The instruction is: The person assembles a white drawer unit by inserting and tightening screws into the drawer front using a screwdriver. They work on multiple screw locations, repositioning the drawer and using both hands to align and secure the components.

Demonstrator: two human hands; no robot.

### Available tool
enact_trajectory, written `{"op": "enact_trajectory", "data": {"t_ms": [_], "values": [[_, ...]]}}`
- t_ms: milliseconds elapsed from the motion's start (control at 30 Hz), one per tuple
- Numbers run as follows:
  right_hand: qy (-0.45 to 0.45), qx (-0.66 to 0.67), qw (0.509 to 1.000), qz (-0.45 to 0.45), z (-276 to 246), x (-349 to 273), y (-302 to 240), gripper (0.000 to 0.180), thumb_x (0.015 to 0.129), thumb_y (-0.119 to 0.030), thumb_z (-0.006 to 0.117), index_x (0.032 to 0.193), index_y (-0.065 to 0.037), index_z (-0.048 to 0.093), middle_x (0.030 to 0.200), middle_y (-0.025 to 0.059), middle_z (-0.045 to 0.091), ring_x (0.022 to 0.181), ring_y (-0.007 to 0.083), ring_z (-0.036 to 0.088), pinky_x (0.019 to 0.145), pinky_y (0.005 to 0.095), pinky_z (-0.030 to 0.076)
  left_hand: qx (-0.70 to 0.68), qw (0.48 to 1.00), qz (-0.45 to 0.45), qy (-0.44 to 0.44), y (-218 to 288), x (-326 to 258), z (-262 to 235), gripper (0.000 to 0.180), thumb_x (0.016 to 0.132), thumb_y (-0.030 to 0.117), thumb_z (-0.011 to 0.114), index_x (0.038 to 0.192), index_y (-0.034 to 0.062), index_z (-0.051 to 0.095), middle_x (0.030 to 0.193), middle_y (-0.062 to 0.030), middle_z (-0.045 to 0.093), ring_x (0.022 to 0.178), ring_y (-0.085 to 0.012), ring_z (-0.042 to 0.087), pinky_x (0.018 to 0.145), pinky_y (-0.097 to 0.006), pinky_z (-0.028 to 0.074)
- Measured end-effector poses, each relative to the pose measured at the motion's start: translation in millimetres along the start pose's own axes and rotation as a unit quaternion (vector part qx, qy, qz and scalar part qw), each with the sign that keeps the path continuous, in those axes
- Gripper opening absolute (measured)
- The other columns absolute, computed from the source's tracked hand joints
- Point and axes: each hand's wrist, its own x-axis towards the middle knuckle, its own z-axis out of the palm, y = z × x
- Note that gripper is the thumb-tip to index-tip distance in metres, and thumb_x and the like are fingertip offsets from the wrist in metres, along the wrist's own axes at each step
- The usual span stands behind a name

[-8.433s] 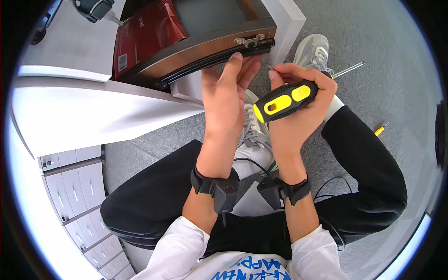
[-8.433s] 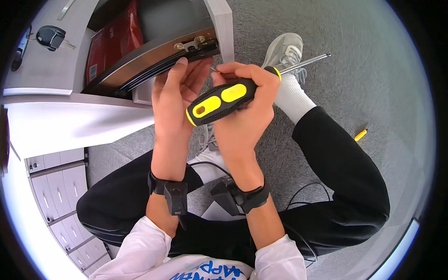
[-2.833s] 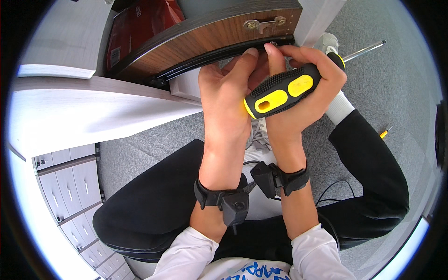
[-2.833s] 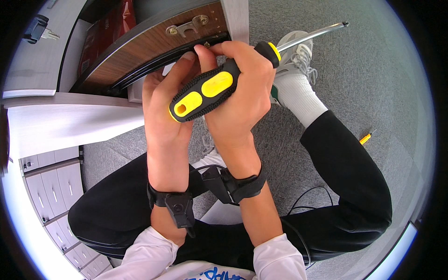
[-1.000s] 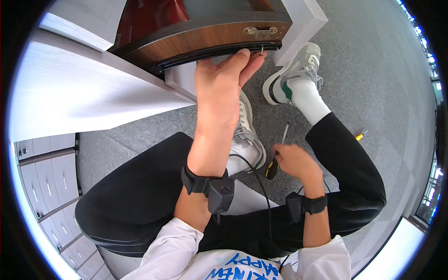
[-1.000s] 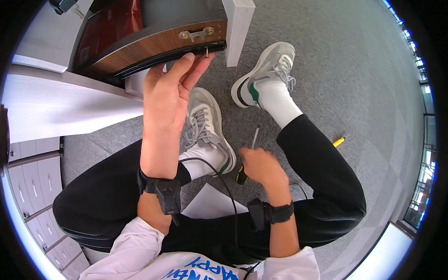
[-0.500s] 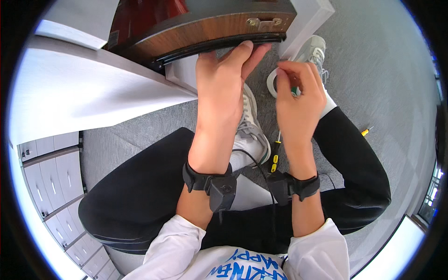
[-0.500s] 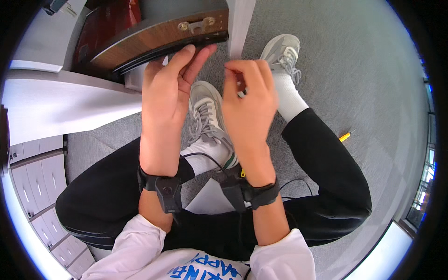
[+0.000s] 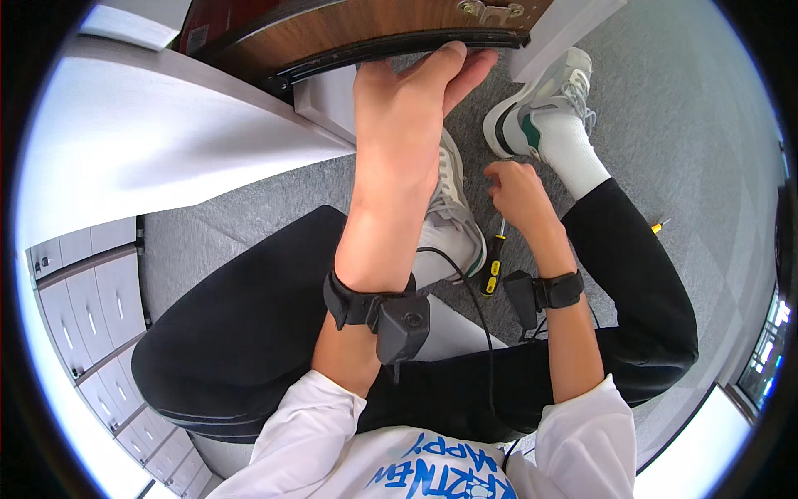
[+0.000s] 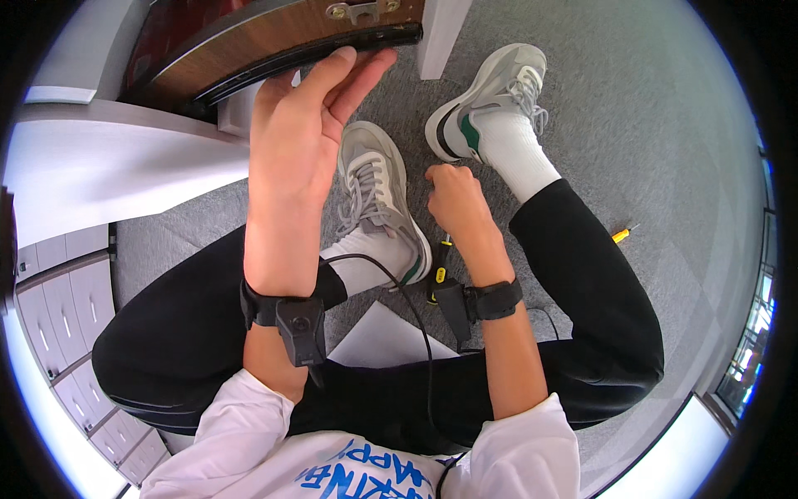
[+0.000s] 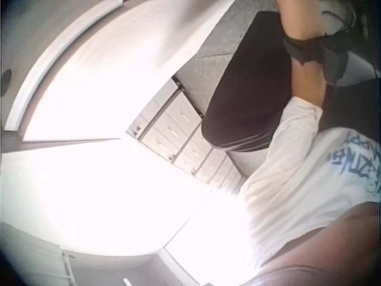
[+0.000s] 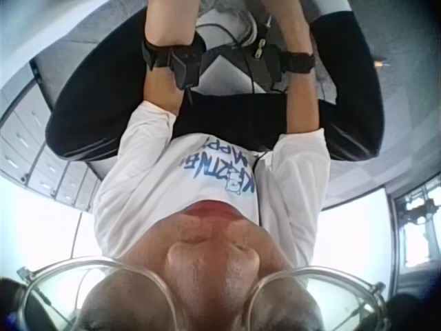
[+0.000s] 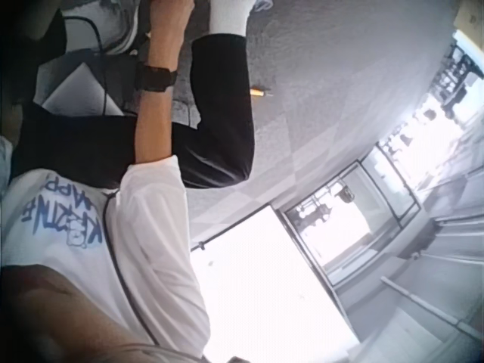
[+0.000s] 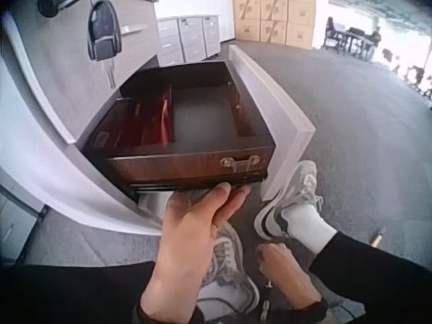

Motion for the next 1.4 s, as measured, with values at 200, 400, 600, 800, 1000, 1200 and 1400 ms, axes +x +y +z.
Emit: {"op": "enact_trajectory", "data": {"t_ms": [200, 400, 600, 800, 1000, 1200, 1400], "values": [[-0.011, 0.053, 0.997, -0.056, 34, 17, 5, 0.025, 0.079, 0.004, 0.065, 0.103, 0.002, 0.070, 0.107, 0.0257, 0.063, 0.100, 0.0474, 0.063, 0.088, 0.0508, 0.053, -0.001, 1.000, 0.008, 0.000, -3, 1, -1, 0.027, 0.093, -0.004, 0.060, 0.119, -0.0106, 0.056, 0.114, -0.0183, 0.067, 0.107, -0.0327, 0.070, 0.100, -0.041, 0.059], [0.040, 0.061, 0.996, -0.059, 52, 14, 8, 0.015, 0.078, 0.002, 0.068, 0.092, 0.001, 0.063, 0.100, 0.0194, 0.059, 0.095, 0.0437, 0.061, 0.082, 0.0500, 0.052, 0.001, 1.000, -0.001, -0.003, -5, 2, -8, 0.024, 0.094, -0.004, 0.059, 0.117, -0.0099, 0.059, 0.113, -0.0183, 0.069, 0.108, -0.0331, 0.070, 0.100, -0.041, 0.059], [0.053, 0.024, 0.996, -0.071, 57, 7, 16, 0.012, 0.083, 0.000, 0.067, 0.094, 0.000, 0.064, 0.099, 0.0177, 0.061, 0.090, 0.0432, 0.063, 0.078, 0.0499, 0.053, 0.009, 1.000, 0.000, -0.006, -5, 3, -8, 0.024, 0.094, -0.003, 0.059, 0.117, -0.0108, 0.059, 0.113, -0.0188, 0.069, 0.106, -0.0341, 0.070, 0.099, -0.040, 0.059], [0.118, 0.100, 0.987, -0.053, 35, 2, 0, 0.011, 0.089, 0.000, 0.063, 0.100, 0.000, 0.065, 0.100, 0.0168, 0.064, 0.079, 0.0330, 0.067, 0.069, 0.0408, 0.055, 0.028, 0.999, 0.010, 0.014, -4, 0, 1, 0.027, 0.094, -0.002, 0.060, 0.118, -0.0142, 0.056, 0.113, -0.0209, 0.067, 0.105, -0.0341, 0.070, 0.098, -0.039, 0.060], [0.222, 0.324, 0.918, 0.056, -34, -18, -51, 0.013, 0.102, -0.007, 0.053, 0.105, 0.004, 0.061, 0.094, 0.0115, 0.064, 0.071, 0.0167, 0.064, 0.065, 0.0299, 0.053, 0.034, 0.999, -0.009, 0.021, 0, -1, 3, 0.030, 0.094, -0.001, 0.060, 0.119, -0.0154, 0.055, 0.113, -0.0221, 0.067, 0.102, -0.0325, 0.071, 0.096, -0.037, 0.060], [0.238, 0.466, 0.851, 0.043, -87, -35, -91, 0.020, 0.105, -0.016, 0.054, 0.103, 0.003, 0.060, 0.090, 0.0063, 0.062, 0.064, 0.0093, 0.057, 0.060, 0.0255, 0.046, 0.042, 0.999, -0.001, 0.016, 1, -2, 5, 0.030, 0.094, -0.001, 0.059, 0.120, -0.0150, 0.055, 0.112, -0.0220, 0.067, 0.101, -0.0313, 0.071, 0.095, -0.037, 0.060], [0.248, 0.529, 0.811, 0.007, -107, -26, -119, 0.012, 0.098, -0.011, 0.064, 0.100, 0.002, 0.063, 0.083, 0.0033, 0.062, 0.065, 0.0071, 0.056, 0.053, 0.0222, 0.045, 0.056, 0.998, 0.004, 0.022, 2, -2, 6, 0.028, 0.094, 0.000, 0.059, 0.118, -0.0148, 0.056, 0.111, -0.0215, 0.068, 0.100, -0.0304, 0.072, 0.093, -0.036, 0.060]]}}
